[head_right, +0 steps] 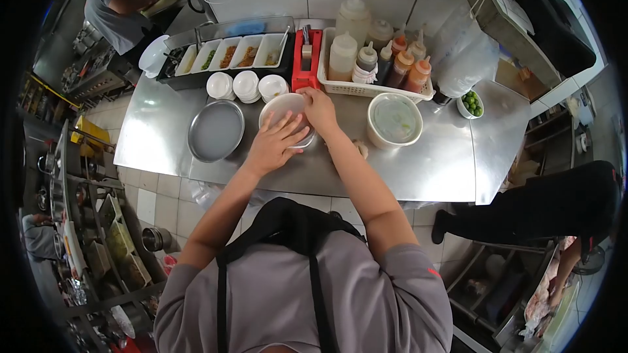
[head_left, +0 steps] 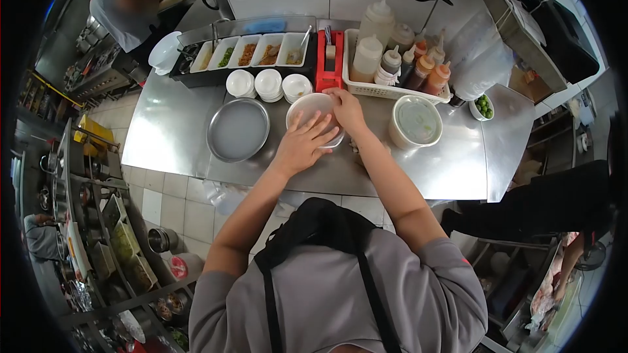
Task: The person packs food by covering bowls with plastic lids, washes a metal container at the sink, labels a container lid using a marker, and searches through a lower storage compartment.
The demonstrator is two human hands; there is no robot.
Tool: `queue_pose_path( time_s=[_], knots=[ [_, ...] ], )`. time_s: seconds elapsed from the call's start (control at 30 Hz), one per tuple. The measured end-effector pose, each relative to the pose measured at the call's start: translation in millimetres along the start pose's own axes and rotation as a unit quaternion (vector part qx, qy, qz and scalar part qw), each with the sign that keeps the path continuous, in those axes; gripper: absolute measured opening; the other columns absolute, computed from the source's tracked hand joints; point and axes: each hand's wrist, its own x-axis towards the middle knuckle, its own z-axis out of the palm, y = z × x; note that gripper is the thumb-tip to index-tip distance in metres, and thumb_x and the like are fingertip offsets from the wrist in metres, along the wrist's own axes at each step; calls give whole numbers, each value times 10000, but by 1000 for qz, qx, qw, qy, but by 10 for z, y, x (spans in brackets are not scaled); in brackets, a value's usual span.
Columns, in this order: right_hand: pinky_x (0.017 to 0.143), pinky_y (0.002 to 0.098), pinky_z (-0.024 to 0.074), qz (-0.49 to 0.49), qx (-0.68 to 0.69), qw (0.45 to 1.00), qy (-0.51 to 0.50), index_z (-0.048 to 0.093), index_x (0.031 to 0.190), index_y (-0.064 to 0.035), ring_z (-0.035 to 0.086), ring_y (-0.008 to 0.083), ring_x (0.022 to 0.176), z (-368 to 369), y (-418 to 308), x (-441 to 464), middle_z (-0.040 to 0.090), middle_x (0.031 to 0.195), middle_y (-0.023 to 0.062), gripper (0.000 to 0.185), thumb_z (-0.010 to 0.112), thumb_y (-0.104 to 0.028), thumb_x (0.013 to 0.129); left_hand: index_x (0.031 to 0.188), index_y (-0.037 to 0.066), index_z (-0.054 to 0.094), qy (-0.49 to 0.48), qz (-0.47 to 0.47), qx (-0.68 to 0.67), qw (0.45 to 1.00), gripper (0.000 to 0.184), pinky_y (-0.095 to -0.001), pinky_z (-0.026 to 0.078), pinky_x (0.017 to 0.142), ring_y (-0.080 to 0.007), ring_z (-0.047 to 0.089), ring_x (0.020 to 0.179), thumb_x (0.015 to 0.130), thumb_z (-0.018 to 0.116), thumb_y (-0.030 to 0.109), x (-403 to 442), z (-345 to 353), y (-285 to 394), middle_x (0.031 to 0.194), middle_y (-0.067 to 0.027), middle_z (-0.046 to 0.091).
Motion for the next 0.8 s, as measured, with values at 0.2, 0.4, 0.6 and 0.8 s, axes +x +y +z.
queue_pose_path(
  time_s=[0.2,0.4,0.6,0.8],
  knots=[
    [706,366,451,15,-2,999,28,628,912,-99,585,300,820,40,29,-27,615,879,119,173,476,-156,854,1139,154,563,59,-61,18,996,446,-525,171,1028,-285,387,1210,749,597,367,37,62,199,1251,-71,484],
    [710,362,452,40,-9,999,26,632,917,-114,586,295,826,47,21,-49,617,888,111,170,480,-151,849,1100,130,587,112,-117,30,986,402,-544,159,1024,-317,395,1193,750,601,330,64,142,366,1218,-89,507],
    [718,365,454,56,7,998,31,636,911,-118,586,294,838,40,8,-60,617,900,104,161,498,-154,837,1084,113,598,129,-134,43,982,368,-546,152,1028,-321,399,1187,745,592,256,85,177,430,1208,-87,515],
    [732,321,449,46,-11,998,34,625,945,-83,593,275,831,29,-12,-73,628,899,117,187,469,-141,859,1061,81,603,152,-131,71,977,380,-561,161,1025,-325,388,1191,733,593,274,101,291,438,1187,-69,523]
  ],
)
